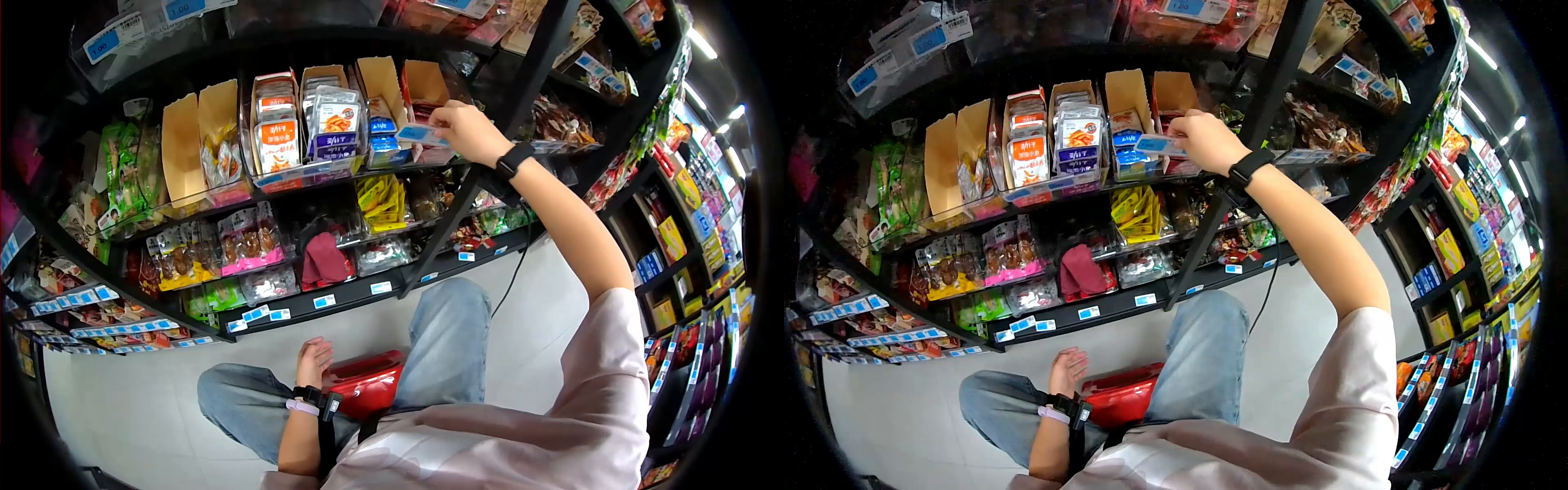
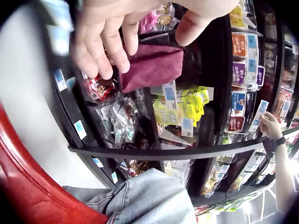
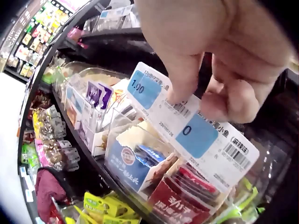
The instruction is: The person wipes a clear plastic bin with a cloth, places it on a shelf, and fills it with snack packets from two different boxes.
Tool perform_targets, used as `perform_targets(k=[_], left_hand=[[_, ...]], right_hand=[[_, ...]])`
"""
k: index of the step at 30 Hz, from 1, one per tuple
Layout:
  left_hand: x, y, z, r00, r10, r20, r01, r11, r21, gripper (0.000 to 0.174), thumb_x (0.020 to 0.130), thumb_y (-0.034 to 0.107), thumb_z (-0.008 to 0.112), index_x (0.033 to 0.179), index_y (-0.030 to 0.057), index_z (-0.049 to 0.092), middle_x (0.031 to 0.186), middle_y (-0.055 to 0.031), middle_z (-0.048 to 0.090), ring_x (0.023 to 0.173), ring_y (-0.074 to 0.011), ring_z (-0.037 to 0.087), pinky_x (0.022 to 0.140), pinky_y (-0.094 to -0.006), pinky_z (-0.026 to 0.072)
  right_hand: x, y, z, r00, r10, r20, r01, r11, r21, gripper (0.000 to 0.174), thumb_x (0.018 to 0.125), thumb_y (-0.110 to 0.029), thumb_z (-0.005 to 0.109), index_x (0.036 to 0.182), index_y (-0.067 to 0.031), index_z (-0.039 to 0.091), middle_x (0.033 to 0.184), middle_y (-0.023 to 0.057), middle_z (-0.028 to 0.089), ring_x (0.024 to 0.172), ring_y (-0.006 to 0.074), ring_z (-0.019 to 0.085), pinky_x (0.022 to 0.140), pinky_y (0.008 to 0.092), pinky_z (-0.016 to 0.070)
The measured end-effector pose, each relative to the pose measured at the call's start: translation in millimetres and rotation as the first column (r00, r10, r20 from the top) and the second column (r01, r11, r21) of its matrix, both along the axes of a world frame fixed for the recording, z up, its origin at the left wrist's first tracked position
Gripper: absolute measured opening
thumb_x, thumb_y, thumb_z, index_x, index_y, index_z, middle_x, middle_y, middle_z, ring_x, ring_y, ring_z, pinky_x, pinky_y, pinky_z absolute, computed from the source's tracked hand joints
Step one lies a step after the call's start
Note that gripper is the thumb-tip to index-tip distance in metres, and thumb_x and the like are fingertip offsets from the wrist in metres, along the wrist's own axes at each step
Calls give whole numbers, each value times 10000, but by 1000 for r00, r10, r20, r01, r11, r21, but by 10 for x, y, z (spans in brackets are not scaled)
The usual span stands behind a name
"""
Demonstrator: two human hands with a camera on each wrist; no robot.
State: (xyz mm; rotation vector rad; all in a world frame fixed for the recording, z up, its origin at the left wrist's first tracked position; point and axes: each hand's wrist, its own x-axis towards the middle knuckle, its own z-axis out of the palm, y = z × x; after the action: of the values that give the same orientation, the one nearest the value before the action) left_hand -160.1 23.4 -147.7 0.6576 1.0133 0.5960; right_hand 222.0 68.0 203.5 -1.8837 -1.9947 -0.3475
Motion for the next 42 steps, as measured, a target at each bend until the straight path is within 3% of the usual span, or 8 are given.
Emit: perform_targets(k=[11,13,16,22,30,38,42], left_hand=[[-6,7,2,1000,-2,10,2,1000,-19,335,830,273,474,1093,67,499,1015,-109,579,943,-225,547,798,-345,416],[-5,38,-94,1000,0,30,1,999,-32,338,832,276,473,1098,68,495,1017,-109,578,942,-225,547,798,-343,416],[16,-4,-100,999,-2,32,4,999,-41,338,837,279,473,1102,70,491,1018,-110,578,942,-224,547,797,-341,416],[8,9,-96,1000,-10,26,11,999,-33,310,838,267,480,1079,75,504,1011,-105,582,938,-218,550,787,-337,420],[19,5,-9,999,-3,36,4,1000,-27,337,818,277,517,1076,61,498,1006,-107,569,926,-218,544,784,-340,419],[6,1,31,999,-9,50,9,1000,-8,335,825,279,513,1076,57,496,1025,-115,565,940,-219,540,789,-334,417],[1,-9,34,999,-17,46,17,1000,5,323,828,278,509,1070,65,503,1028,-113,565,940,-219,540,792,-334,416]], right_hand=[[88,227,-314,975,84,205,-73,995,-62,101,710,-39,593,807,-18,613,842,150,576,789,333,578,689,402,472],[118,252,-435,977,92,191,-102,994,45,90,677,8,564,761,2,596,813,165,575,776,343,582,678,407,479],[153,266,-583,960,55,274,-68,997,38,101,660,31,535,750,12,577,803,182,567,776,351,582,680,407,484],[179,234,-510,956,166,241,-163,986,-32,134,675,19,524,799,8,572,840,173,556,803,356,567,688,415,474],[123,154,-458,960,44,278,-19,995,-93,176,700,-9,519,862,-18,587,854,162,587,814,337,576,688,418,475],[159,150,-580,977,95,190,-98,995,10,197,683,29,500,864,17,576,889,186,578,820,358,569,721,407,471],[111,158,-497,963,64,260,-38,994,-103,193,687,3,527,873,32,573,877,200,571,805,364,574,712,417,477]])
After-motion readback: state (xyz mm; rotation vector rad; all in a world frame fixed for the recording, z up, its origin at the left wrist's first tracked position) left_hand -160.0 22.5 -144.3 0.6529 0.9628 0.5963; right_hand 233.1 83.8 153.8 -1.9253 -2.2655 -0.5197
